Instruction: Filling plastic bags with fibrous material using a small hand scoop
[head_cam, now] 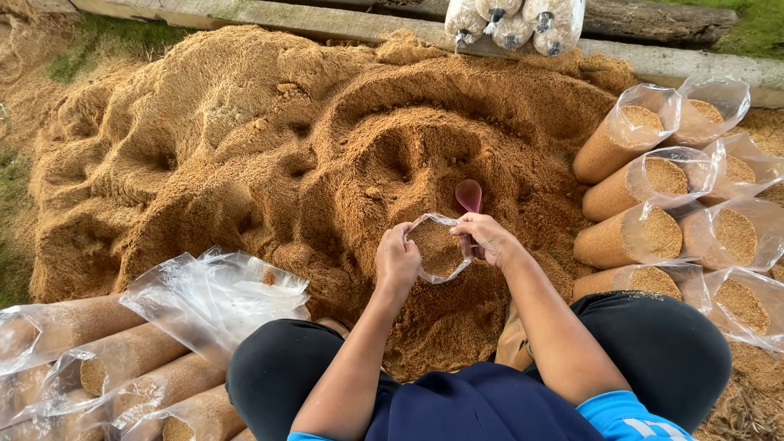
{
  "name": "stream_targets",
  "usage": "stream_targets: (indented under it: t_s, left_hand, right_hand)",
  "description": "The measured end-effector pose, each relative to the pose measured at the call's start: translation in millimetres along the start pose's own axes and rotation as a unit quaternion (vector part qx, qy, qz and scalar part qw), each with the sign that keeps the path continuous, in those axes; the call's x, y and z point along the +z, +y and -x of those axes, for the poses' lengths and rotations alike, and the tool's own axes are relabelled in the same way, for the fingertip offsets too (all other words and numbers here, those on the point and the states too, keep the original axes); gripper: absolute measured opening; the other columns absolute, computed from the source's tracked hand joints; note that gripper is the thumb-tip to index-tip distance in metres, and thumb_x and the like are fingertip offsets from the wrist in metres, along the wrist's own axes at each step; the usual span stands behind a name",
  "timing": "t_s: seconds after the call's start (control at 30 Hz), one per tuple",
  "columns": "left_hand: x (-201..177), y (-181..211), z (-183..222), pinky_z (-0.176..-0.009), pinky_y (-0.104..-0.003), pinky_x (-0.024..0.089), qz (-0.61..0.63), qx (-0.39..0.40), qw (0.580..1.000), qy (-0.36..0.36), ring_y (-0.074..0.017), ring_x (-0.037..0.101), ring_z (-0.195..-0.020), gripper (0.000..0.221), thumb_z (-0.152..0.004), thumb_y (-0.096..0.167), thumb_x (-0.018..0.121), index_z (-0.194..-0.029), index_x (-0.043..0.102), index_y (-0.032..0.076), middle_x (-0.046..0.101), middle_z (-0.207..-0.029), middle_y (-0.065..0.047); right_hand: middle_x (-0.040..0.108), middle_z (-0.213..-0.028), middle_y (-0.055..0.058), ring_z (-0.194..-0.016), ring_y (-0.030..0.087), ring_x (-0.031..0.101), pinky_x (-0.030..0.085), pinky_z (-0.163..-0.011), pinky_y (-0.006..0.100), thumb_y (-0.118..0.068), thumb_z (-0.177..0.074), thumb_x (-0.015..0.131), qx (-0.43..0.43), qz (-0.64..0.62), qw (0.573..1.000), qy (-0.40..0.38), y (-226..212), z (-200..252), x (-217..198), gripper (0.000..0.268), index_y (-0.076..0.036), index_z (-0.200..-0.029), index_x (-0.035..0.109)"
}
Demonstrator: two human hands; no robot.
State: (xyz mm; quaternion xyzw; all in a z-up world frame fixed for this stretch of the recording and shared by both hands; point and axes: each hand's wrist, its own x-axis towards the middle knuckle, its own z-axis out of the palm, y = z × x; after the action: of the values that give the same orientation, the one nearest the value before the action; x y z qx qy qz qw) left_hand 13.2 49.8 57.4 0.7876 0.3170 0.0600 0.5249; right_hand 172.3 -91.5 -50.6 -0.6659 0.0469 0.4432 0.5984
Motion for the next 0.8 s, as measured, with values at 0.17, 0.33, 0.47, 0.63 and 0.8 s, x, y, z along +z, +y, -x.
stream_targets:
  t_s: [0.17,0.33,0.47,0.63,0.8]
  left_hand:
    - [3,-9,-7,-0.083,-0.039,0.054,0.001,0.007,1.0,0.003,-0.0224,0.058,-0.092,0.033,-0.095,-0.003,0.048,-0.125,0.061,0.003,0.055,-0.097,-0.012]
    - [2,-8,-5,-0.082,-0.041,0.054,-0.033,0.0,0.999,0.004,-0.0234,0.059,-0.091,0.034,-0.095,-0.001,0.047,-0.126,0.062,0.003,0.056,-0.097,-0.011]
    - [2,-8,-2,-0.081,-0.045,0.054,-0.065,0.026,0.997,0.026,-0.0287,0.063,-0.093,0.033,-0.095,-0.002,0.049,-0.124,0.063,0.001,0.058,-0.099,-0.015]
    - [1,-2,-1,-0.082,-0.044,0.055,-0.059,-0.005,0.998,0.024,-0.0253,0.063,-0.091,0.031,-0.098,0.003,0.045,-0.122,0.063,0.007,0.058,-0.098,-0.01]
    - [6,-10,-7,-0.081,-0.044,0.054,-0.048,-0.004,0.998,0.028,-0.0269,0.065,-0.092,0.026,-0.099,0.008,0.046,-0.116,0.066,0.008,0.059,-0.097,-0.01]
  right_hand:
    - [0.056,-0.065,0.0,-0.049,0.01,0.056,0.051,-0.047,0.025,-0.008,-0.088,0.065,0.003,-0.036,0.999,-0.003,-11,12,6,0.011,-0.008,-0.097,0.059]
    - [0.058,-0.063,0.003,-0.044,0.014,0.06,0.052,-0.042,0.028,-0.005,-0.091,0.064,-0.022,-0.029,0.999,-0.012,-11,22,7,0.005,-0.006,-0.095,0.062]
    - [0.056,-0.067,0.008,-0.044,0.016,0.06,0.052,-0.04,0.03,0.001,-0.087,0.066,-0.158,0.065,0.984,0.057,-15,33,14,0.01,-0.003,-0.094,0.059]
    - [0.059,-0.077,0.007,-0.056,0.014,0.059,0.053,-0.051,0.03,-0.002,-0.091,0.066,-0.127,0.091,0.987,0.041,-24,39,15,0.016,-0.002,-0.107,0.062]
    - [0.058,-0.083,0.003,-0.077,0.015,0.054,0.049,-0.071,0.032,-0.016,-0.09,0.068,-0.056,0.058,0.997,0.008,-19,33,9,0.017,-0.012,-0.106,0.064]
